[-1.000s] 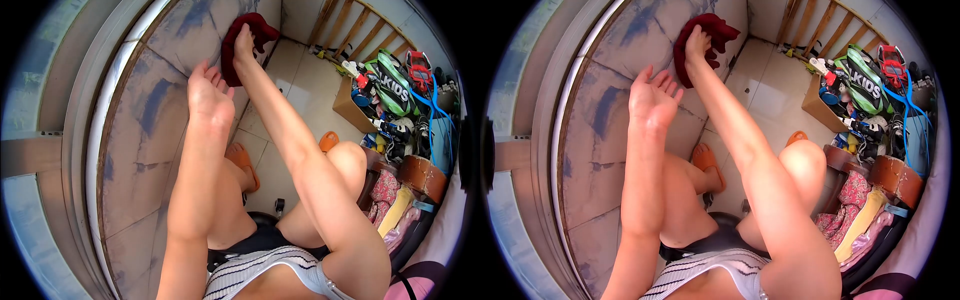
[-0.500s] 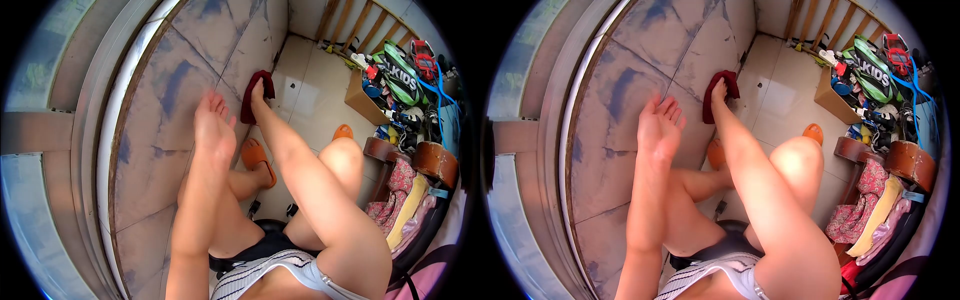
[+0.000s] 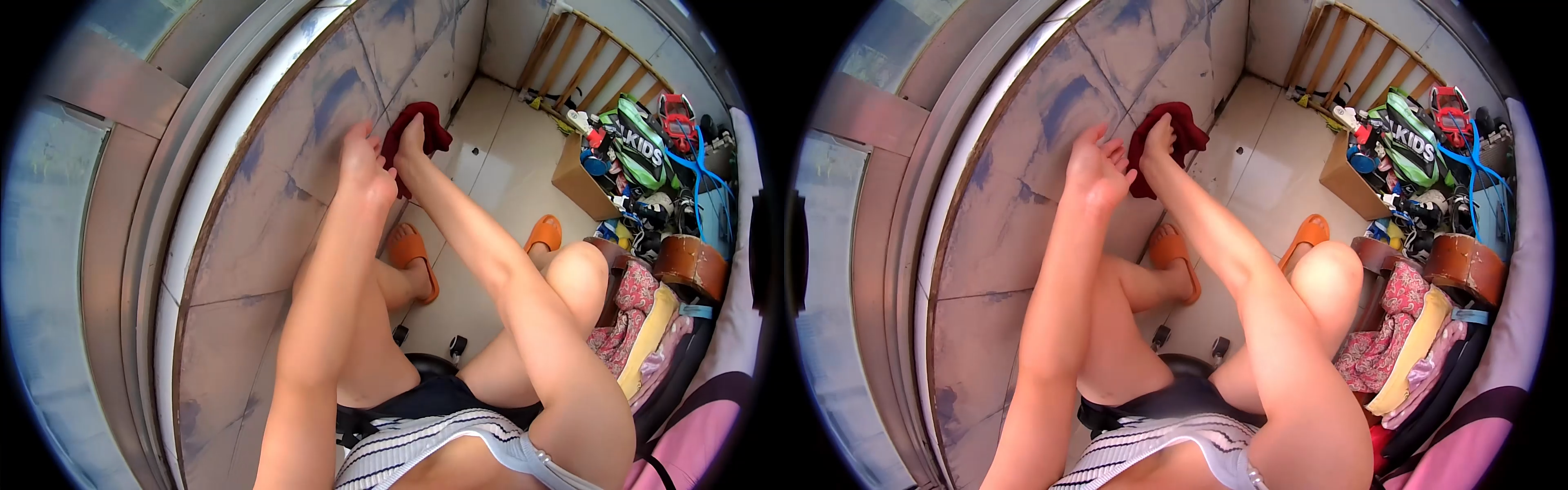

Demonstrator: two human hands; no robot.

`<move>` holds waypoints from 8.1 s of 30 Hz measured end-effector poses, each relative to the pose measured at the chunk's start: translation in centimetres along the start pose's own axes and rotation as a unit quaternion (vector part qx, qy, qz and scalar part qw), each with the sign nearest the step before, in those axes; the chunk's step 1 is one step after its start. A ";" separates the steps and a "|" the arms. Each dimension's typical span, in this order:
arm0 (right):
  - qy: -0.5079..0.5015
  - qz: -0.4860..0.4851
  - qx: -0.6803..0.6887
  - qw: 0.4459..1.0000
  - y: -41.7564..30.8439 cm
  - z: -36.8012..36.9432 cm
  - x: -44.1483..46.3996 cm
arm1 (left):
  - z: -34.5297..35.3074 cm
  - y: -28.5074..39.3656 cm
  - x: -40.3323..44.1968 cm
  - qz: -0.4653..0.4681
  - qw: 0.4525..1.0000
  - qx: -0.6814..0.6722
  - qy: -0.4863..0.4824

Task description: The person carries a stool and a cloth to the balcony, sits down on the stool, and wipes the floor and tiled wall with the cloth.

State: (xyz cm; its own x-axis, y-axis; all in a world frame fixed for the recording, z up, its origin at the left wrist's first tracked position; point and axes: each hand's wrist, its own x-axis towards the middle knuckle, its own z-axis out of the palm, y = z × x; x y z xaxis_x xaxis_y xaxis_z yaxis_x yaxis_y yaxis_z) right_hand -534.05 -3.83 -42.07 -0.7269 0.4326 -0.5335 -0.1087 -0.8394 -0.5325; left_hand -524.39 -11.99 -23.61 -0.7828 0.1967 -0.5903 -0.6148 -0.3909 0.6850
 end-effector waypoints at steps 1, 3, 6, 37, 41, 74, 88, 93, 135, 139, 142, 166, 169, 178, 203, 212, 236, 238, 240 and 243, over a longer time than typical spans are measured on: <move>-0.002 -0.066 -0.067 0.996 -0.9 1.7 -2.4 | 0.3 -0.1 -0.5 0.015 0.999 0.012 0.036; -0.023 -0.206 -0.180 0.962 -2.6 4.4 -7.5 | 0.1 -0.3 -1.2 0.023 0.999 -0.024 0.020; -0.111 -0.344 -0.215 0.907 -2.7 4.7 -10.7 | 0.4 -0.2 -3.1 0.039 0.995 -0.073 0.055; -0.300 -0.360 -0.582 0.665 3.8 1.1 -28.2 | -14.7 -2.8 -13.7 0.010 0.981 -0.195 -0.017; -0.256 -0.324 -0.592 0.692 3.1 1.7 -30.7 | -16.3 -2.0 -14.9 0.008 0.988 -0.153 -0.018; -0.181 -0.570 -0.310 0.739 1.3 7.8 -19.7 | -14.8 -2.0 -12.0 0.054 0.996 -0.019 -0.074; -0.022 -0.213 -0.314 0.925 8.6 2.0 -20.5 | -14.0 -3.8 -12.5 0.046 0.995 0.013 0.083; -0.162 -0.547 -0.208 0.795 4.3 6.9 -24.5 | -13.2 -4.0 -13.8 0.168 0.985 -0.005 0.034; 0.156 0.036 -0.095 0.983 16.0 -12.8 2.4 | -12.4 -6.1 -7.1 0.037 0.992 0.108 0.055; 0.202 0.128 -0.065 0.969 18.6 -13.2 -1.7 | -12.1 -6.1 -7.4 0.035 0.990 0.116 0.071; 0.221 0.155 -0.021 0.963 17.0 -11.4 -4.0 | -11.6 -5.7 -8.2 0.020 0.993 0.099 0.066; -0.172 -0.307 -0.388 0.852 13.8 -1.7 -29.0 | -20.4 -6.4 -17.3 0.051 0.991 -0.032 0.121; -0.115 -0.124 -0.289 0.942 13.7 -2.4 -30.4 | -20.6 -6.8 -19.4 0.004 0.992 -0.022 0.128; -0.222 -0.202 -0.082 0.950 14.1 1.9 -34.3 | -24.6 -9.0 -24.3 0.126 0.986 -0.023 0.103; -0.196 -0.272 -0.521 0.785 19.8 -2.5 -46.2 | -34.3 -5.1 -29.1 0.001 0.989 -0.149 0.005; -0.287 -0.454 -0.469 0.701 23.6 -4.2 -51.4 | -38.0 -5.5 -26.9 0.102 0.973 -0.207 -0.016; -0.121 -0.300 -0.497 0.805 20.4 -1.4 -45.2 | -34.8 -4.9 -31.1 0.089 0.995 -0.033 0.037; -0.176 -0.381 -0.447 0.790 22.7 -1.8 -45.8 | -34.6 -5.1 -31.0 0.096 0.993 -0.054 0.034; -0.261 -0.538 -0.383 0.704 23.4 -1.8 -46.6 | -34.5 -5.2 -30.9 0.099 0.992 -0.078 0.030; -0.322 -0.570 -0.422 0.628 20.5 0.0 -46.5 | -34.1 -4.7 -30.9 0.162 0.985 -0.031 0.055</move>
State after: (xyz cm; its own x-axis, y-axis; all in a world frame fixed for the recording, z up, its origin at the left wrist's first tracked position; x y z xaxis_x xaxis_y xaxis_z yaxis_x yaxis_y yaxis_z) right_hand -502.48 -41.12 -28.22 -0.6559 0.1441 0.7410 -0.6063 0.4841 -0.6309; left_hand -494.06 -46.85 -23.12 -0.9196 -0.0446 -0.3904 -0.3250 -0.4722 0.8194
